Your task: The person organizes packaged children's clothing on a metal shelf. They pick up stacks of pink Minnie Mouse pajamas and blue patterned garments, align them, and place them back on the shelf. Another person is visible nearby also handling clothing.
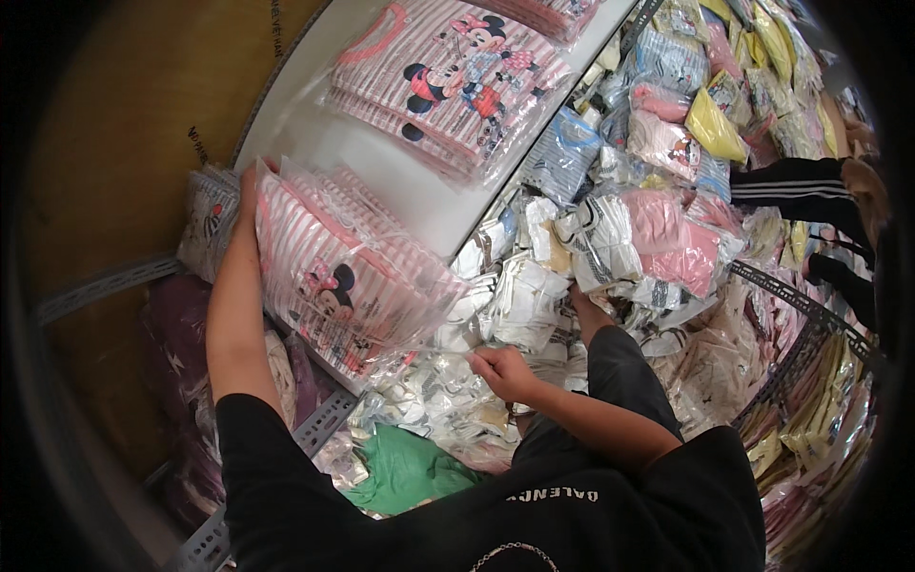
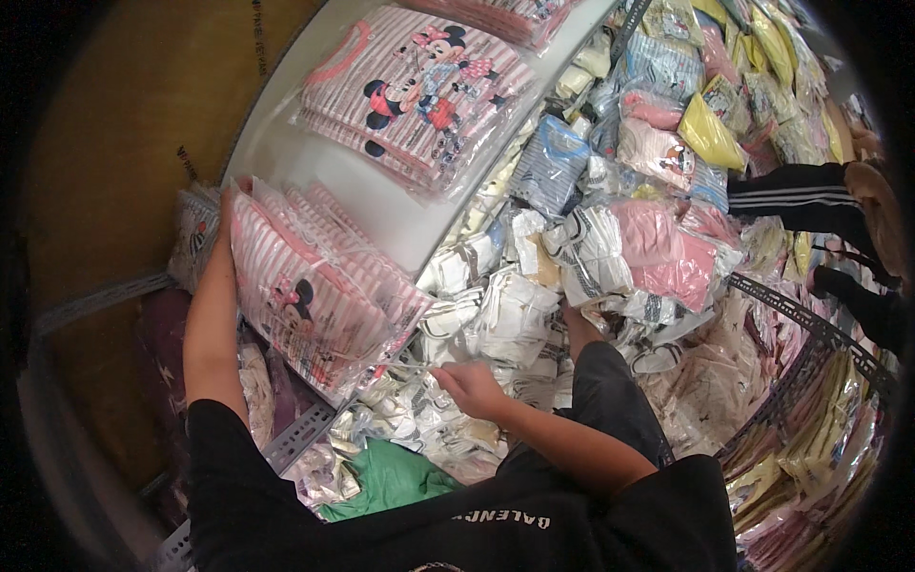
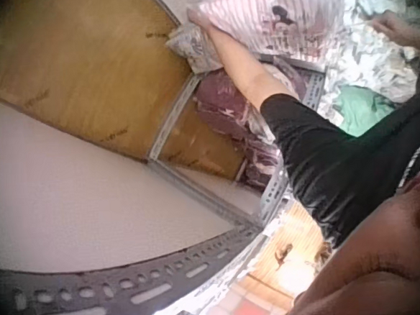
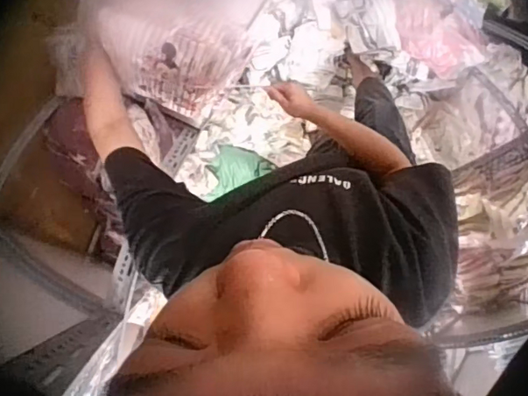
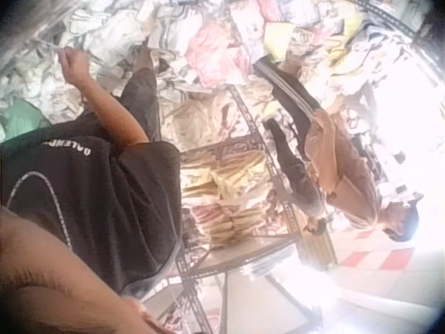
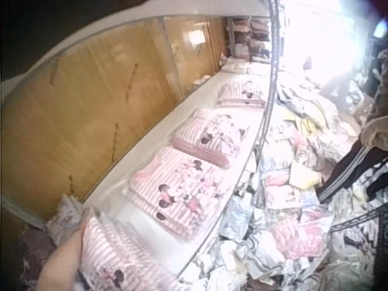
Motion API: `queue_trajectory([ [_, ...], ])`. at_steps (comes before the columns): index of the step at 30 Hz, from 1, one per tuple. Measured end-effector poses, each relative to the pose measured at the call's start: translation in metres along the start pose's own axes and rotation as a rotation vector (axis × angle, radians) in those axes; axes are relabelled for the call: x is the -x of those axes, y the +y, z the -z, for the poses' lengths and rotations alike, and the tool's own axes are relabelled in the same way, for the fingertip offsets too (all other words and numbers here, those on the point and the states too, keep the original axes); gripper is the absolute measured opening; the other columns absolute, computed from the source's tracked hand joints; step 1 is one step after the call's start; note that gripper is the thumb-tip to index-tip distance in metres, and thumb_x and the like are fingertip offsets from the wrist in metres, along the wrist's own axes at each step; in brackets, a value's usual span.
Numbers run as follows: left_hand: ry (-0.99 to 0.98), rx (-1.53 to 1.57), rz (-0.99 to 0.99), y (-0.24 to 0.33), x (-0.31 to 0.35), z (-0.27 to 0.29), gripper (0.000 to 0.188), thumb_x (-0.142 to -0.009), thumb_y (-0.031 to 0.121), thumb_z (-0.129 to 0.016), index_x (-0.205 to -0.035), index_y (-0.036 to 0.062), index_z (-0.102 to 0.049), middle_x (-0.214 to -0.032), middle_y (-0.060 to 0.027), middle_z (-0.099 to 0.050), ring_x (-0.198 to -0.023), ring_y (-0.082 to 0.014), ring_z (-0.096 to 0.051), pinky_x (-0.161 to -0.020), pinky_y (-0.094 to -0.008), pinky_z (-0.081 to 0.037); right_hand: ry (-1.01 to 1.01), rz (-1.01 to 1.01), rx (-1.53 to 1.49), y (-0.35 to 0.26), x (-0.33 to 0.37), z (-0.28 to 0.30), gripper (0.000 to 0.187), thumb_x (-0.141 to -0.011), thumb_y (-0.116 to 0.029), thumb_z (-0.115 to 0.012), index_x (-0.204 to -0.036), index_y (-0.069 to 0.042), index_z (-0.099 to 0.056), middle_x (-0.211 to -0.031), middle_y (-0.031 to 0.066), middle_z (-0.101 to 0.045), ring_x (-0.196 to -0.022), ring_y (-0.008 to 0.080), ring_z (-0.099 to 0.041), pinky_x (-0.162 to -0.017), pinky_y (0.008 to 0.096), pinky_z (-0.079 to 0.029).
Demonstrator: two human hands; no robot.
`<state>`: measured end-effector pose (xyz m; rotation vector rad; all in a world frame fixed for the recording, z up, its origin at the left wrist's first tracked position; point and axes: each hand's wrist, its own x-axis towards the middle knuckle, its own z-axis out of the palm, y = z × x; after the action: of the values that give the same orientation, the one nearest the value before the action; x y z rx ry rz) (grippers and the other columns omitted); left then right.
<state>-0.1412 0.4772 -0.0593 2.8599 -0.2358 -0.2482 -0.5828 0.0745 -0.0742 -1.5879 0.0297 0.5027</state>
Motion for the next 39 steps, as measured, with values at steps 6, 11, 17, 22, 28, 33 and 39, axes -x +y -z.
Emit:
queue_trajectory([
  [6,-0.443,-0.059,0.078,0.035,0.013,-0.023,0.052,-0.101,0.04,-0.039,-0.076,-0.0011,-0.06,-0.075,-0.0167,-0.064,-0.077,-0.0358,-0.06,-0.076,-0.0445,-0.046,0.19,-0.033,0.032,0.006,-0.032,-0.027,0.037,-0.096,-0.026,-0.056,-0.07,0.0,-0.057,-0.062,0.0197,-0.054,-0.059,0.0387,-0.054,-0.056,0.0442,-0.041],
  [11,-0.449,-0.074,0.1,0.046,0.016,-0.027,0.053,-0.102,0.04,-0.038,-0.074,-0.0001,-0.059,-0.074,-0.0162,-0.064,-0.077,-0.0351,-0.06,-0.078,-0.0443,-0.046,0.535,0.049,-0.38,0.01,-0.07,-0.082,0.022,-0.094,-0.017,-0.056,-0.08,0.0,-0.06,-0.071,0.0119,-0.061,-0.062,0.0272,-0.058,-0.059,0.04,-0.044],
  [17,-0.425,-0.079,0.104,0.058,0.01,-0.03,0.054,-0.102,0.04,-0.038,-0.071,0.0011,-0.058,-0.073,-0.0157,-0.064,-0.077,-0.0343,-0.06,-0.079,-0.0441,-0.045,0.705,-0.654,-1.201,-0.043,-0.095,-0.108,0.019,-0.087,-0.007,-0.056,-0.102,0.001,-0.064,-0.091,0.0072,-0.065,-0.082,0.0173,-0.062,-0.066,0.0328,-0.048],
  [22,-0.41,-0.063,0.105,0.069,0.012,-0.025,0.055,-0.102,0.041,-0.037,-0.069,0.0021,-0.057,-0.072,-0.0153,-0.063,-0.078,-0.0336,-0.06,-0.081,-0.0439,-0.045,0.739,-0.682,-1.458,-0.072,-0.108,-0.112,0.023,-0.085,-0.008,-0.056,-0.105,0.001,-0.063,-0.096,0.01,-0.063,-0.086,0.0216,-0.06,-0.07,0.0348,-0.047],
  [28,-0.374,-0.023,0.126,0.077,0.023,-0.025,0.056,-0.102,0.041,-0.036,-0.066,0.0033,-0.056,-0.07,-0.0148,-0.063,-0.078,-0.0327,-0.059,-0.082,-0.0437,-0.044,0.742,-0.64,-1.501,-0.085,-0.108,-0.132,0.028,-0.083,-0.009,-0.057,-0.109,0.001,-0.061,-0.102,0.0134,-0.061,-0.091,0.0268,-0.058,-0.076,0.0373,-0.047],
  [33,-0.285,0.097,0.159,0.078,0.032,-0.011,0.057,-0.103,0.041,-0.035,-0.064,0.0043,-0.055,-0.069,-0.0144,-0.062,-0.078,-0.032,-0.059,-0.084,-0.0435,-0.043,0.724,-0.607,-1.507,-0.09,-0.111,-0.129,0.032,-0.081,-0.01,-0.057,-0.112,0.001,-0.059,-0.108,0.0161,-0.06,-0.095,0.0311,-0.057,-0.08,0.0393,-0.046],
  [39,-0.057,0.552,0.251,0.06,0.073,0.036,0.058,-0.103,0.042,-0.034,-0.061,0.0055,-0.053,-0.068,-0.0139,-0.062,-0.079,-0.0311,-0.059,-0.085,-0.0433,-0.043,0.646,-0.478,-1.308,-0.083,-0.11,-0.122,0.038,-0.079,-0.011,-0.057,-0.115,0.001,-0.057,-0.114,0.0195,-0.058,-0.1,0.0363,-0.055,-0.085,0.0417,-0.045],
])
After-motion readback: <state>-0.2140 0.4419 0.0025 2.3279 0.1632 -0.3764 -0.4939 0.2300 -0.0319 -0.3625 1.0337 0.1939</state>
